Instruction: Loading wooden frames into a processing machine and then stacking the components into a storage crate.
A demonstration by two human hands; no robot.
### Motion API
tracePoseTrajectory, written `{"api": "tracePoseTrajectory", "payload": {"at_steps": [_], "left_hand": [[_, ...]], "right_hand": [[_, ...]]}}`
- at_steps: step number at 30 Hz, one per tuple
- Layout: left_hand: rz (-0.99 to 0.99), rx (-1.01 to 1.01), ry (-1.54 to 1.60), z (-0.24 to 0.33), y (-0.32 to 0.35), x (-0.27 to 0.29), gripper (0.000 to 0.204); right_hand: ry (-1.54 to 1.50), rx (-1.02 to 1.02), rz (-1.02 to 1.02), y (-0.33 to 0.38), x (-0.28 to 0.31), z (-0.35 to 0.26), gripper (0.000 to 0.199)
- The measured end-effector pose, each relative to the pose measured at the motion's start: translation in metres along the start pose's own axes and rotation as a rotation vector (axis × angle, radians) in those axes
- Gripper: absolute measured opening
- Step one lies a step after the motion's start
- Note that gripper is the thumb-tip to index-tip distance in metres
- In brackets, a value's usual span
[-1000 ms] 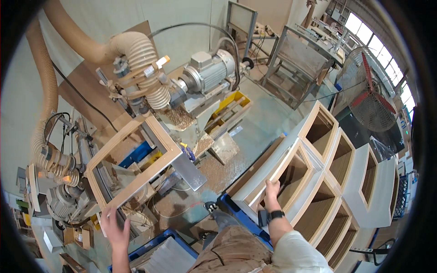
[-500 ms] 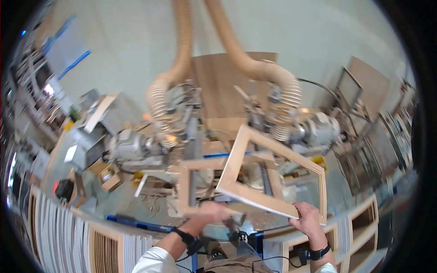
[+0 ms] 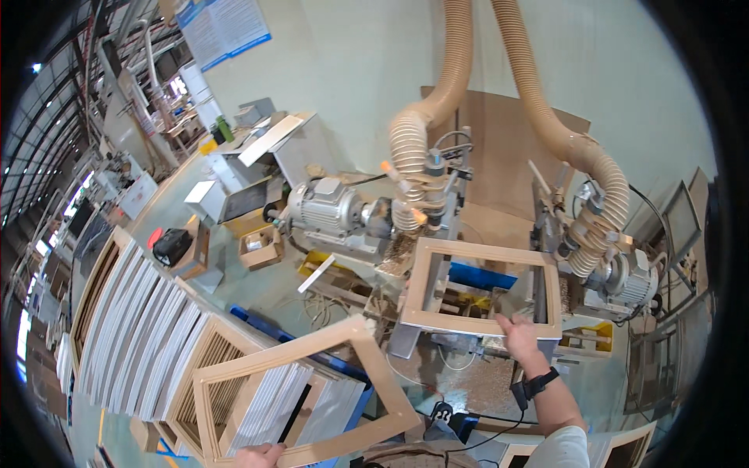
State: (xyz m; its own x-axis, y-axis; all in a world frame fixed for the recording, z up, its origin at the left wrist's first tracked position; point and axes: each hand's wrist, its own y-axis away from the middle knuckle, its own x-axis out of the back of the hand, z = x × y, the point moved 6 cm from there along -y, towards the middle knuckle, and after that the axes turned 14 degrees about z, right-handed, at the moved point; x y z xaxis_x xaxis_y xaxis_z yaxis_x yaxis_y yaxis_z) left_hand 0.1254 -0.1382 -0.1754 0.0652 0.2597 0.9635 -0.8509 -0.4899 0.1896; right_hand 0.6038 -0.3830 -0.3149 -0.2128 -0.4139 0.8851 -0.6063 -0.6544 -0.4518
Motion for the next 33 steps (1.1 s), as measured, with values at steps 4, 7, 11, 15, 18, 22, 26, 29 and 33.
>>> {"api": "tracePoseTrajectory", "payload": {"at_steps": [4, 7, 11, 15, 18, 22, 26, 29, 33], "left_hand": [[0.253, 0.195, 0.024, -0.03, 0.036, 0.0, 0.049], [0.431, 0.221, 0.039, -0.034, 0.048, 0.006, 0.049], [0.447, 0.426, 0.047, -0.067, 0.06, -0.011, 0.048], [0.588, 0.448, -0.055, -0.09, 0.07, -0.021, 0.046], [0.572, 0.531, -0.09, -0.1, 0.073, -0.024, 0.048], [0.689, 0.514, -0.123, -0.121, 0.065, -0.031, 0.049], [0.668, 0.496, -0.165, -0.141, 0.048, -0.042, 0.059], [0.588, 0.608, -0.156, -0.156, 0.046, -0.041, 0.062], [0.7, 0.198, -0.446, -0.132, 0.041, -0.019, 0.055]], "right_hand": [[-0.007, -0.043, 0.034, 0.008, -0.002, -0.001, 0.047], [-0.001, -0.09, 0.035, 0.014, 0.001, -0.003, 0.045], [0.022, -0.092, 0.018, 0.0, -0.015, 0.006, 0.049], [-0.016, -0.06, 0.067, -0.01, -0.033, 0.005, 0.048], [-0.036, -0.051, 0.041, -0.011, -0.025, 0.003, 0.047], [0.034, -0.042, 0.103, -0.004, -0.03, 0.018, 0.044], [-0.075, -0.068, 0.046, -0.009, -0.007, 0.007, 0.071], [-0.26, -0.205, 0.197, 0.002, 0.03, 0.007, 0.065], [-0.09, -0.566, 0.574, 0.101, 0.081, 0.058, 0.047]]}}
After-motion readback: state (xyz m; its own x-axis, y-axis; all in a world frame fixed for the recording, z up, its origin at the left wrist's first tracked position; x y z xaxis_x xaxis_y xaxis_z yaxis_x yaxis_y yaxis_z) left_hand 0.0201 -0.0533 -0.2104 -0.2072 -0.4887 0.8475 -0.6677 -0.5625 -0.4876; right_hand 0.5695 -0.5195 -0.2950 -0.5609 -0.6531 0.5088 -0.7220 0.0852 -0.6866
